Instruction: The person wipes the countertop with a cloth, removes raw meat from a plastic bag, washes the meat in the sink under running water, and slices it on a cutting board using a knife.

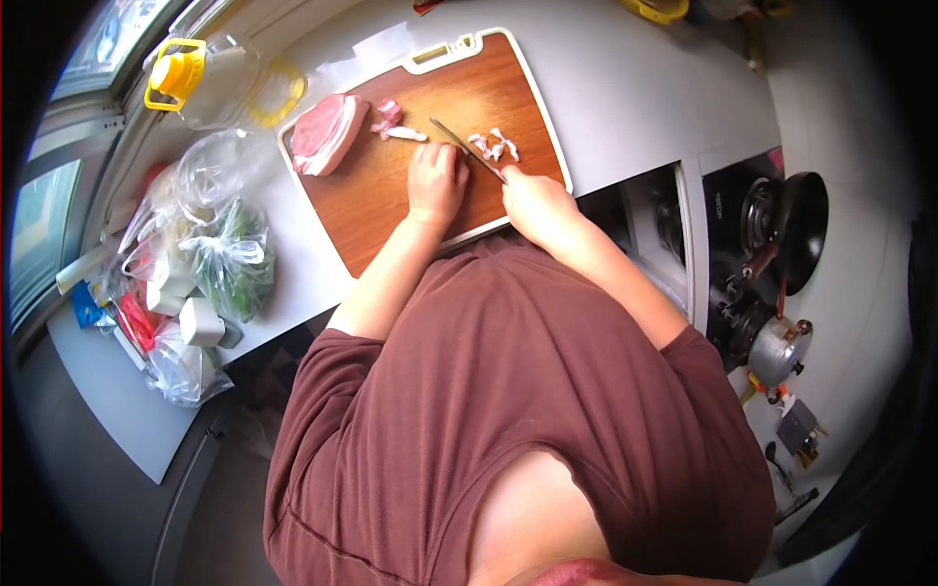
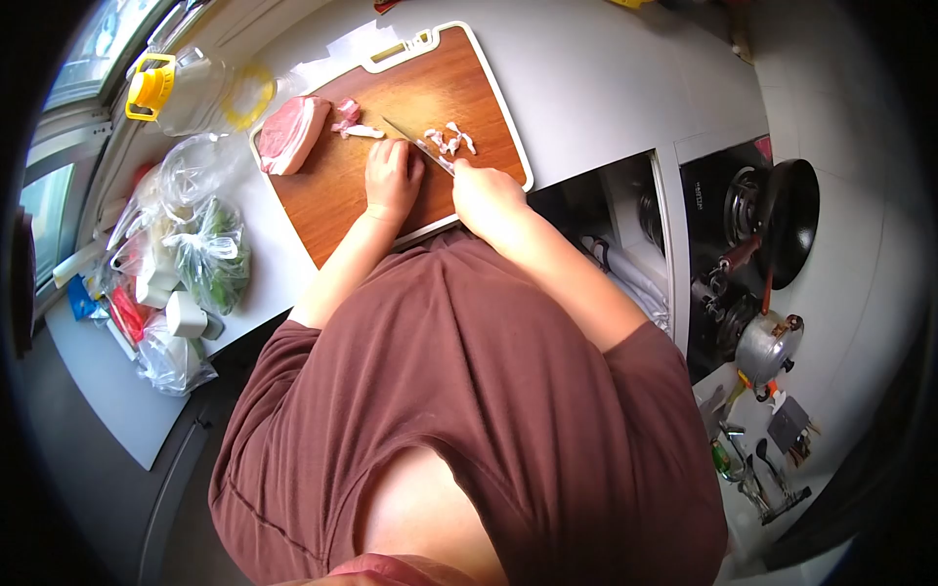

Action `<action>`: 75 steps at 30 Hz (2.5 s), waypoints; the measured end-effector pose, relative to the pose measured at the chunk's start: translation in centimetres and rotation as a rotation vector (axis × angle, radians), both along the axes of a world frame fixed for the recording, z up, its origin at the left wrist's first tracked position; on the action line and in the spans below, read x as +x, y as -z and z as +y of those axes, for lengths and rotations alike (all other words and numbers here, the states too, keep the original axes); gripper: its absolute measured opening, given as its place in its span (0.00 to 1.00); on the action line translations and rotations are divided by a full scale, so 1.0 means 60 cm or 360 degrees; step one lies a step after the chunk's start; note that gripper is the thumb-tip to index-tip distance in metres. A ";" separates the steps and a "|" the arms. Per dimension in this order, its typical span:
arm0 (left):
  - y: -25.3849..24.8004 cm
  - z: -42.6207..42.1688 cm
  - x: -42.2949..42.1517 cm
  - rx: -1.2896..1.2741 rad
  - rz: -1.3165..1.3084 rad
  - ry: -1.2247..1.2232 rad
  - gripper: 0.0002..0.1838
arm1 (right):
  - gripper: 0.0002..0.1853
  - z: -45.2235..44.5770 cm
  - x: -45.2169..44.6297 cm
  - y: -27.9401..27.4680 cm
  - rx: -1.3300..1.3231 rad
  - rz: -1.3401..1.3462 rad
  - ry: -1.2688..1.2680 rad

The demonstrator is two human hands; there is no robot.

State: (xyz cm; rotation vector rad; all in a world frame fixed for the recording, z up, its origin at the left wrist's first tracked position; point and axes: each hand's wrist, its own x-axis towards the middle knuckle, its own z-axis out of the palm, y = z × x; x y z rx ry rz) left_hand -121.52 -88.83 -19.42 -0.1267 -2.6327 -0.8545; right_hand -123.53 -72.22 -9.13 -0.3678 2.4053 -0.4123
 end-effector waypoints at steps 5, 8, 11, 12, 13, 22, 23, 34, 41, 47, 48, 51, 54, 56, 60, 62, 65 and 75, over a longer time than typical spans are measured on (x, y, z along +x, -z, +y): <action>0.004 -0.017 0.004 0.0012 -0.0070 0.0269 0.09 | 0.14 -0.022 -0.012 0.019 -0.0113 0.0074 0.0075; 0.000 -0.007 0.000 0.0024 -0.0019 0.0171 0.09 | 0.14 -0.029 -0.019 0.017 -0.0035 0.0070 0.0009; -0.005 -0.006 -0.006 0.0001 -0.0040 0.0145 0.09 | 0.15 -0.041 -0.028 0.015 0.0010 0.0122 -0.0029; -0.004 -0.004 -0.001 -0.0004 -0.0074 0.0166 0.09 | 0.15 -0.044 -0.030 0.032 -0.0052 0.0199 -0.0017; -0.002 -0.004 0.004 -0.0012 -0.0038 0.0245 0.09 | 0.15 -0.053 -0.034 0.029 -0.0114 0.0275 -0.0004; 0.002 0.002 0.003 0.0102 0.0037 0.0151 0.07 | 0.14 -0.020 -0.035 0.009 -0.0192 0.0164 0.0174; 0.002 0.001 0.004 0.0105 0.0039 0.0150 0.07 | 0.14 -0.015 -0.030 -0.001 -0.0158 0.0132 0.0124; -0.002 0.001 0.003 0.0071 -0.0003 0.0146 0.08 | 0.12 0.006 0.010 0.004 -0.0187 0.0109 0.0034; -0.001 -0.003 0.000 0.0066 0.0073 0.0223 0.10 | 0.15 -0.059 -0.032 0.083 -0.0279 0.0272 0.0105; 0.014 -0.011 -0.011 -0.0004 0.0073 -0.0064 0.08 | 0.13 -0.021 -0.011 0.035 -0.0021 0.0069 -0.0003; 0.013 -0.010 -0.009 0.0015 0.0057 -0.0042 0.08 | 0.12 -0.010 -0.005 0.027 -0.0033 0.0032 0.0035; 0.009 -0.010 -0.005 0.0000 0.0029 0.0003 0.08 | 0.12 0.000 0.001 0.017 -0.0072 0.0078 0.0062; 0.007 -0.012 -0.003 0.0017 -0.0028 0.0022 0.08 | 0.12 0.002 0.000 0.011 -0.0127 0.0116 0.0096; 0.006 -0.012 -0.002 0.0028 -0.0038 0.0025 0.08 | 0.11 0.005 -0.002 0.015 -0.0155 0.0144 0.0098; -0.008 -0.011 0.002 0.0013 -0.0062 -0.0003 0.08 | 0.11 0.001 -0.002 -0.007 -0.0199 0.0103 0.0129; -0.010 -0.011 0.002 0.0007 -0.0073 -0.0005 0.07 | 0.11 0.001 -0.001 -0.011 -0.0263 0.0143 0.0059; -0.007 -0.013 0.002 -0.0005 -0.0053 0.0025 0.07 | 0.11 0.000 0.003 -0.003 -0.0235 0.0213 -0.0155; 0.002 -0.014 -0.002 0.0020 -0.0013 0.0081 0.07 | 0.13 -0.015 -0.020 -0.001 -0.0207 -0.0019 -0.0117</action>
